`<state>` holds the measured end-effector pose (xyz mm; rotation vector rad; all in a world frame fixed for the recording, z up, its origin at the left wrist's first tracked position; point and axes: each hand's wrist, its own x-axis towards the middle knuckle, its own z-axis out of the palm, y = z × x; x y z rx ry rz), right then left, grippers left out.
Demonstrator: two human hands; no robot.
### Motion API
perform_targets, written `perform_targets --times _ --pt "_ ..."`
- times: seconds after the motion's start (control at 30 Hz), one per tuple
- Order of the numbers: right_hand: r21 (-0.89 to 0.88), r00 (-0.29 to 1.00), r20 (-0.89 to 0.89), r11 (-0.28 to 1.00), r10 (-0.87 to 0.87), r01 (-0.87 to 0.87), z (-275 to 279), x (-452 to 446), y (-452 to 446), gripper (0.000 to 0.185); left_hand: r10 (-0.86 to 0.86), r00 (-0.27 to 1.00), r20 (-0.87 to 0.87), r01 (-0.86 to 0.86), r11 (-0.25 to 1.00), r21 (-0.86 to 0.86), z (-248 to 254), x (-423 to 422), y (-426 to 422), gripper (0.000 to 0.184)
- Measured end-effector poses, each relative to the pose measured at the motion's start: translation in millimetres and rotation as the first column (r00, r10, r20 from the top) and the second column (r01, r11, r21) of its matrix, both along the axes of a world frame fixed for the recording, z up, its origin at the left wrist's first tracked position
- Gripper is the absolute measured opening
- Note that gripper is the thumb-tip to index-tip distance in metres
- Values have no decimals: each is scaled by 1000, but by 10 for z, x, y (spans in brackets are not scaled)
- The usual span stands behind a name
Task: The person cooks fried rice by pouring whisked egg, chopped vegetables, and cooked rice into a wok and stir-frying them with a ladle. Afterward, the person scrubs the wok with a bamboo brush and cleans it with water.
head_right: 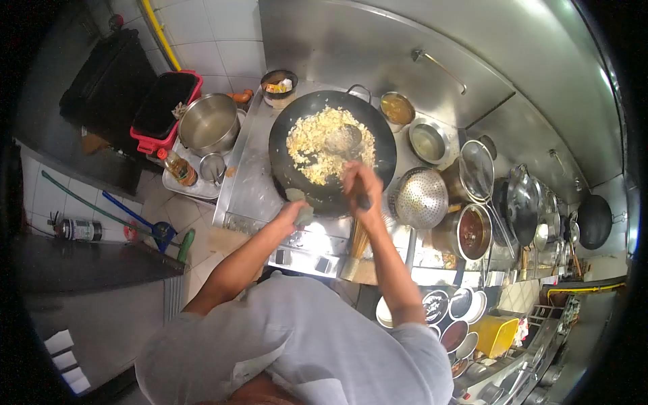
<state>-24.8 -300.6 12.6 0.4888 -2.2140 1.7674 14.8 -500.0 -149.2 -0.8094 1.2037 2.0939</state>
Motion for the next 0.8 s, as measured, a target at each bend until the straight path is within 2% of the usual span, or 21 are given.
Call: perform_targets --times 0.03,0.1,0.13,0.2,0.37,0.4,0.43,0.47,0.5,0.53,0.57,0.63,0.67,0.8 --pt "-192 968 218 978 127 -85 14 234 -37 19 -5 1000 -7 5 1000 7 18 -38 -4 17" --pt "-427 757 580 904 301 -32 262 677 -192 31 -27 1000 12 27 1000 -9 189 -12 -27 17" --pt "-717 704 575 671 417 188 460 821 -386 32 -2 1000 -2 2 1000 16 211 -30 -30 17" --pt "-849 668 528 320 524 420 489 963 -460 34 19 1000 -3 -19 998 52 256 14 -8 16" --pt "-569 487 783 762 387 309 -161 950 -65 53 -67 998 -12 68 992 106 -26 -48 -13 14" --pt "-136 571 818 987 65 82 -224 1062 -34 66 -35 999 -12 36 996 81 19 -34 -1 13" --pt "-136 569 819 987 66 82 -335 1197 5 66 0 1000 -11 1 998 58 20 -22 -1 13" --pt "291 747 637 957 -191 -4 -462 1344 49 72 1 1000 -5 -1 998 59 18 -17 -11 13" --pt "545 791 529 837 -309 -37 -446 1397 45 78 35 999 -5 -35 997 71 5 -29 -16 12" --pt "760 827 392 648 -404 -44 -430 1449 40 84 69 998 -3 -68 994 84 -6 -30 -14 11" --pt "763 825 391 645 -407 -44 -520 1445 96 84 67 998 -1 -67 994 88 -11 -34 -12 11" --pt "842 851 341 533 -400 -87 -730 1386 256 88 58 998 27 -60 994 91 27 -28 -12 12" --pt "849 860 326 522 -392 -84 -762 1381 293 90 63 998 28 -66 994 90 21 -12 -12 12" --pt "795 843 364 603 -397 -59 -683 1507 225 91 59 998 9 -60 994 86 -71 -73 -20 15"
